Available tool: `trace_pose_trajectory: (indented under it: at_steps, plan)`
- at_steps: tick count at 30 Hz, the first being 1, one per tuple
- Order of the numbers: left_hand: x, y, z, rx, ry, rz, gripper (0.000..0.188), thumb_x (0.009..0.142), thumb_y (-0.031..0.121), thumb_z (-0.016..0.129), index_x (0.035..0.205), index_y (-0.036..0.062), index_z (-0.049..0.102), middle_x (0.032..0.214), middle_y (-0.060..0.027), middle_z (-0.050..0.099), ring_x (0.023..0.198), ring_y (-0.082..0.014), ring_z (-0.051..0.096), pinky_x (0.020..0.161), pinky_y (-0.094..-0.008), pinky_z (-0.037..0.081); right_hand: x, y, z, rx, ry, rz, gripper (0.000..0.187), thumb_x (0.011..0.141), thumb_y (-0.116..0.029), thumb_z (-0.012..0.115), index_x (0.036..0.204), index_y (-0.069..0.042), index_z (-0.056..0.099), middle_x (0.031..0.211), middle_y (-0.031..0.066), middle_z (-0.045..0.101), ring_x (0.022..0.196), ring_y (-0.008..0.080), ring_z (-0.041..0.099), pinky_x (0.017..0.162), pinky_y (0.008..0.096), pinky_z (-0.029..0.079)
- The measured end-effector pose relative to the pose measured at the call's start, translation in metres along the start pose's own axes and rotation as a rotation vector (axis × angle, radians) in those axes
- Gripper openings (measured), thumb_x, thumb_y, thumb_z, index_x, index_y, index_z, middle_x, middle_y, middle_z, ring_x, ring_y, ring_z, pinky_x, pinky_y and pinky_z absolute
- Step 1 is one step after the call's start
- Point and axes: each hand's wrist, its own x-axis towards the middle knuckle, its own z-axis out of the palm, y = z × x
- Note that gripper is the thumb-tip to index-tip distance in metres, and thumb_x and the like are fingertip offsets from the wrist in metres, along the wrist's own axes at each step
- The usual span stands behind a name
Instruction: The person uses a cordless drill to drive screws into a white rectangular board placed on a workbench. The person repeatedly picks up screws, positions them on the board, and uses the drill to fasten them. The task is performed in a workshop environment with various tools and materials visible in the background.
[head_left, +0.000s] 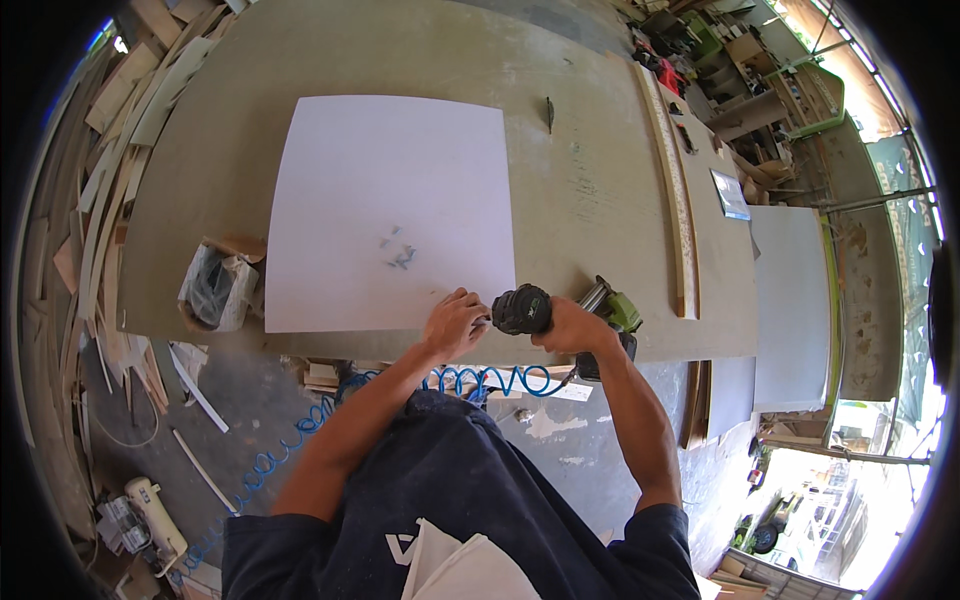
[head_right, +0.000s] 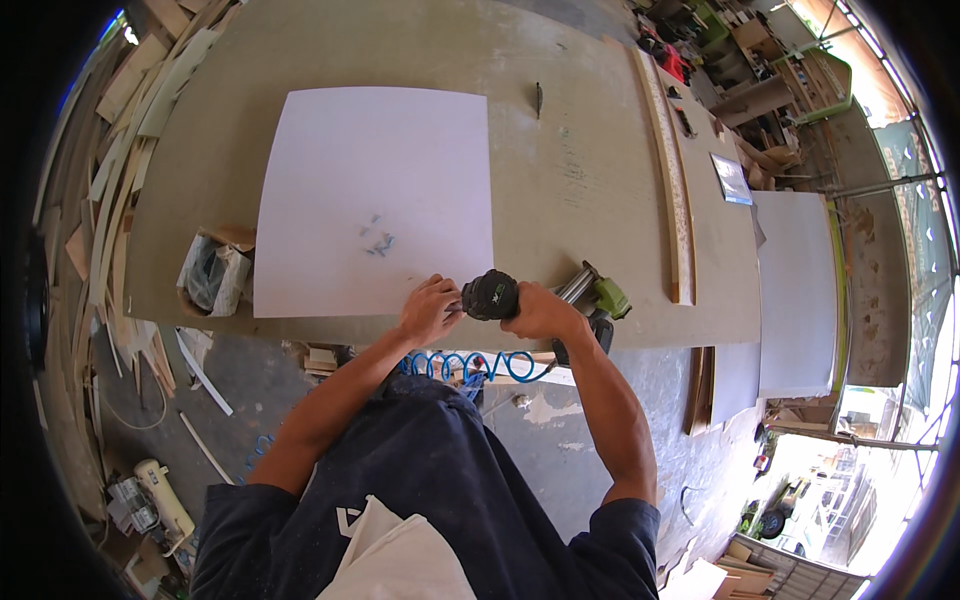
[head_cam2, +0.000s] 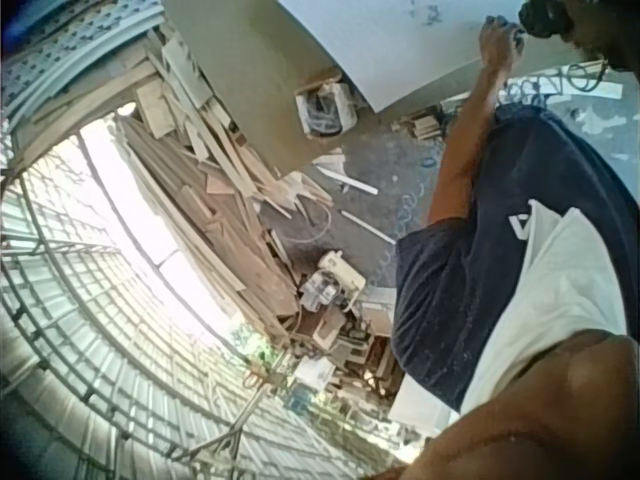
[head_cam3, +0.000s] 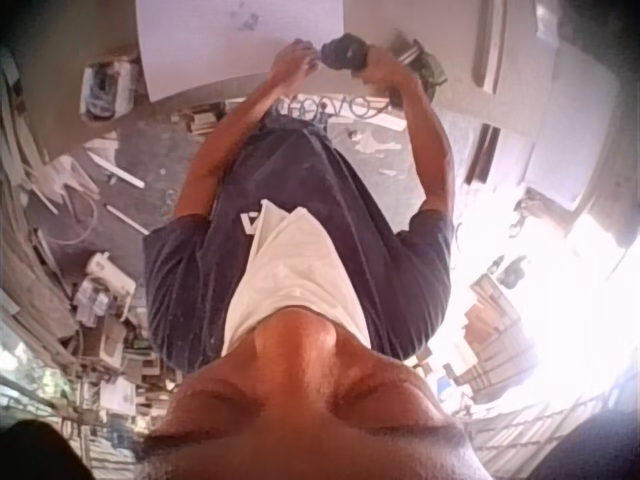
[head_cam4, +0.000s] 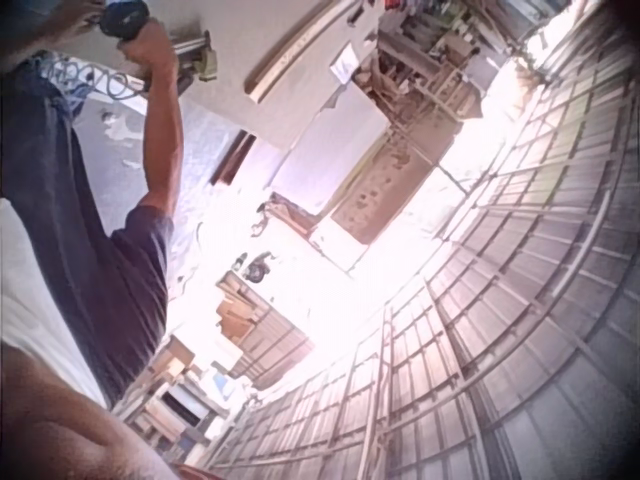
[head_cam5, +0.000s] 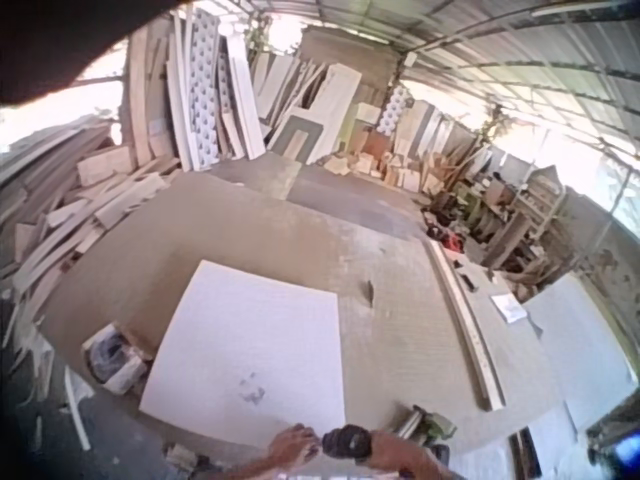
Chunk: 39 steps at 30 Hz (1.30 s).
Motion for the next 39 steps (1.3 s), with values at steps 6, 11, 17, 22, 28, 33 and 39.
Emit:
trace_pose_trajectory:
  at_steps: [6,11,17,22,28,33,39]
  plan:
    - [-0.003,-0.003,0.001,-0.028,-0.002,0.009,0.019,0.081,0.012,0.077,0.1,0.0099,0.074,0.1,-0.004,0.065,0.105,-0.026,0.058,0.096,-0.0396,0.05,-0.001,-0.006,-0.002,-0.04,0.004,0.025,0.021,0.071,-0.015,0.073,0.079,0.004,0.069,0.064,0.0149,0.069,0.057,0.0227,0.068,0.059,0.0375,0.055]
    - [-0.003,-0.004,0.001,-0.016,0.002,0.022,0.02,0.081,0.012,0.077,0.101,0.0099,0.073,0.102,-0.0043,0.064,0.106,-0.026,0.057,0.096,-0.0398,0.05,0.002,0.003,0.002,-0.069,0.019,-0.041,0.022,0.07,-0.012,0.075,0.086,0.003,0.069,0.067,0.0113,0.069,0.058,0.0189,0.067,0.058,0.035,0.054]
    - [-0.003,-0.006,0.002,-0.05,0.016,0.019,0.019,0.081,0.01,0.076,0.1,0.0089,0.073,0.101,-0.0048,0.064,0.105,-0.0261,0.057,0.096,-0.039,0.05,0.0,0.001,0.003,-0.002,0.009,0.033,0.027,0.069,-0.009,0.076,0.093,0.002,0.069,0.069,0.0101,0.07,0.06,0.0169,0.067,0.059,0.0342,0.054]
    - [-0.002,-0.008,0.004,-0.06,0.025,0.023,0.02,0.079,0.008,0.076,0.098,0.0085,0.072,0.1,-0.0048,0.064,0.104,-0.0262,0.057,0.095,-0.0385,0.05,0.001,0.003,0.008,-0.008,0.039,-0.001,0.025,0.07,-0.013,0.075,0.089,0.003,0.07,0.067,0.0144,0.07,0.062,0.0232,0.07,0.063,0.0374,0.056]
    - [-0.003,-0.008,0.003,-0.092,0.033,0.021,0.021,0.077,0.006,0.075,0.097,0.0084,0.071,0.1,-0.005,0.063,0.104,-0.027,0.057,0.095,-0.0385,0.05,0.007,0.013,0.011,-0.068,0.034,-0.038,0.029,0.07,-0.006,0.077,0.097,0.002,0.069,0.072,0.0107,0.071,0.062,0.018,0.069,0.062,0.0352,0.056]
    - [-0.003,-0.011,0.005,-0.103,0.02,0.019,0.021,0.077,0.006,0.074,0.097,0.0079,0.07,0.101,-0.0061,0.063,0.106,-0.0282,0.056,0.095,-0.0394,0.05,0.009,0.018,0.015,-0.06,0.043,-0.078,0.029,0.07,-0.005,0.077,0.097,0.002,0.069,0.072,0.0102,0.071,0.061,0.0173,0.067,0.062,0.035,0.056]
    - [-0.002,-0.013,0.006,-0.12,0.014,0.019,0.02,0.077,0.005,0.073,0.097,0.0073,0.07,0.102,-0.0075,0.062,0.107,-0.0289,0.056,0.095,-0.04,0.05,0.012,0.022,0.017,-0.072,0.072,-0.105,0.028,0.07,-0.005,0.077,0.097,0.001,0.069,0.073,0.0084,0.07,0.062,0.0154,0.065,0.062,0.0344,0.056]
